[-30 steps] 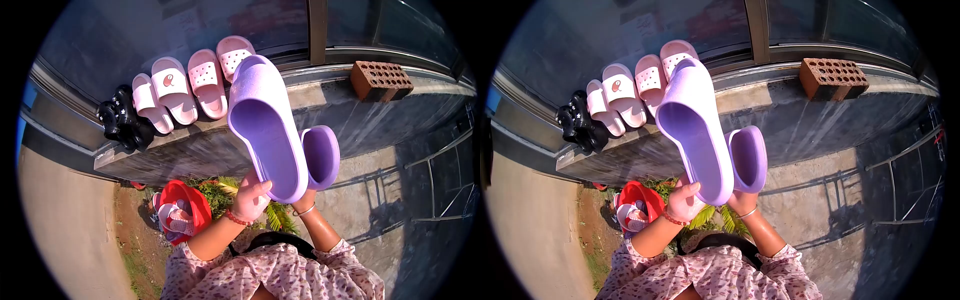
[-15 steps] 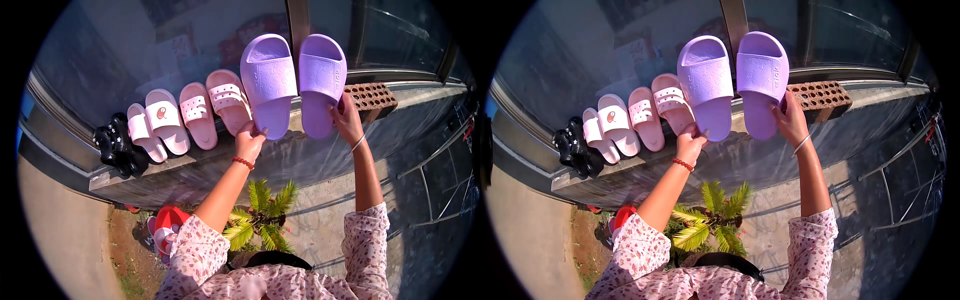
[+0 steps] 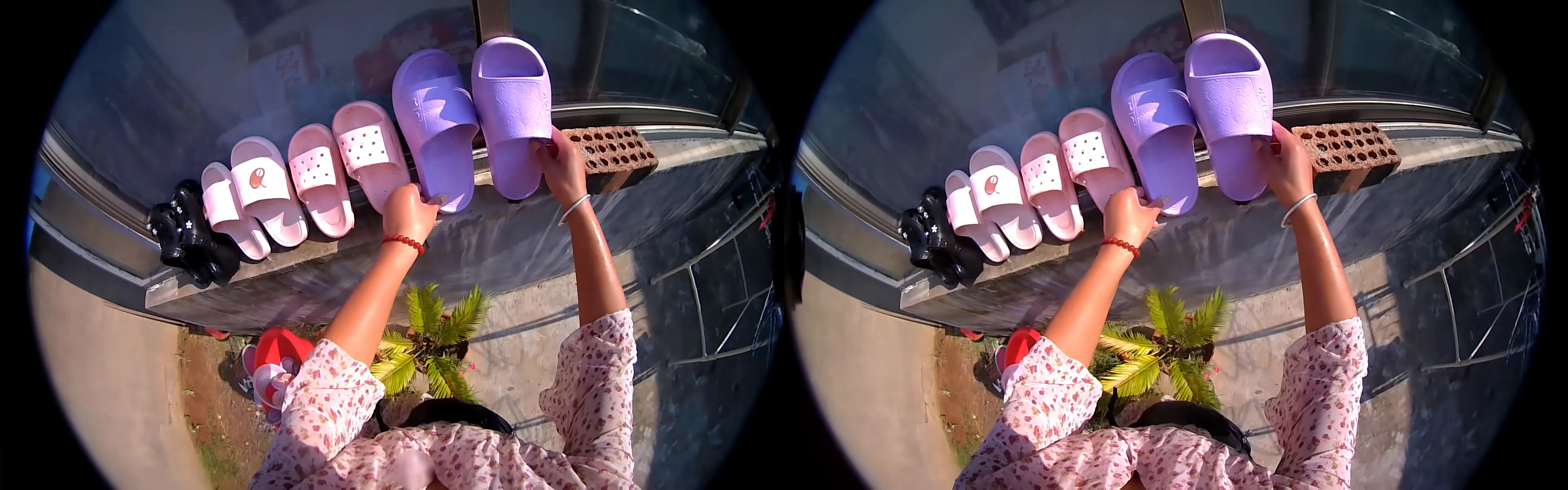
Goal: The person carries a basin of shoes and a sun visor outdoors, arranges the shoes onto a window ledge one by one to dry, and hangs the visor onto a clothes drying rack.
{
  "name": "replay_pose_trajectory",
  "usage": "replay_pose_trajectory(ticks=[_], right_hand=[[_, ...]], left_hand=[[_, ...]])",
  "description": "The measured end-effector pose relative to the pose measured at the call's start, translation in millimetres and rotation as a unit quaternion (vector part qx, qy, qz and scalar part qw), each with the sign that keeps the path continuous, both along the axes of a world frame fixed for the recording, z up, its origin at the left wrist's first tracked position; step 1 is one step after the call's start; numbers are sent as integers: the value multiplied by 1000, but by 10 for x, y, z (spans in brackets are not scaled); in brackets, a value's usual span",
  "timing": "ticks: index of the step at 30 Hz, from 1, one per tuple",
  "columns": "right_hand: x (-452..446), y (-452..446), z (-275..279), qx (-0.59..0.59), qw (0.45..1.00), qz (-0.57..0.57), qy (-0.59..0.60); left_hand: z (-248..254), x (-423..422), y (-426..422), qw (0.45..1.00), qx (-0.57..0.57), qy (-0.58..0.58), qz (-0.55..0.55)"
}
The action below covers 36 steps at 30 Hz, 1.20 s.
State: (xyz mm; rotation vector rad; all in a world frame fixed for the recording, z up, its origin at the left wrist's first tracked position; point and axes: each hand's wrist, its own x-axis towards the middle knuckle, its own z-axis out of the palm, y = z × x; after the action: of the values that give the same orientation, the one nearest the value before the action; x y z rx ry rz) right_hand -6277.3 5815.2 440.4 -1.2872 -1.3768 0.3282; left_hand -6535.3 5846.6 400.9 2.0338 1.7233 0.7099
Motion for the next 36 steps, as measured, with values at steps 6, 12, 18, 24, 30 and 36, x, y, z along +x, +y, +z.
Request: replay_pose_trajectory(ticks=[6, 12, 18, 24, 30, 36], right_hand=[[-9, 104, -42, -35, 999, 5, 22], [48, 156, -105, -41, 999, 5, 20], [31, 152, -40, -102, 993, -55, -39], [-7, 47, -200, -31, 989, -110, -91], [-327, -602, -444, 34, 992, -119, -24], [-1176, -1205, -1412, -220, 969, -30, 109]], left_hand=[[-46, 74, 54, 984, -68, -162, 39], [-208, 77, 133, 988, -20, -148, 39], [-325, 130, 199, 983, 8, -176, 58], [-35, -47, -208, 977, -28, -205, 53], [-872, -1113, -1475, 977, -15, -213, 8], [-2116, -2826, -3395, 937, -303, -47, 170]])
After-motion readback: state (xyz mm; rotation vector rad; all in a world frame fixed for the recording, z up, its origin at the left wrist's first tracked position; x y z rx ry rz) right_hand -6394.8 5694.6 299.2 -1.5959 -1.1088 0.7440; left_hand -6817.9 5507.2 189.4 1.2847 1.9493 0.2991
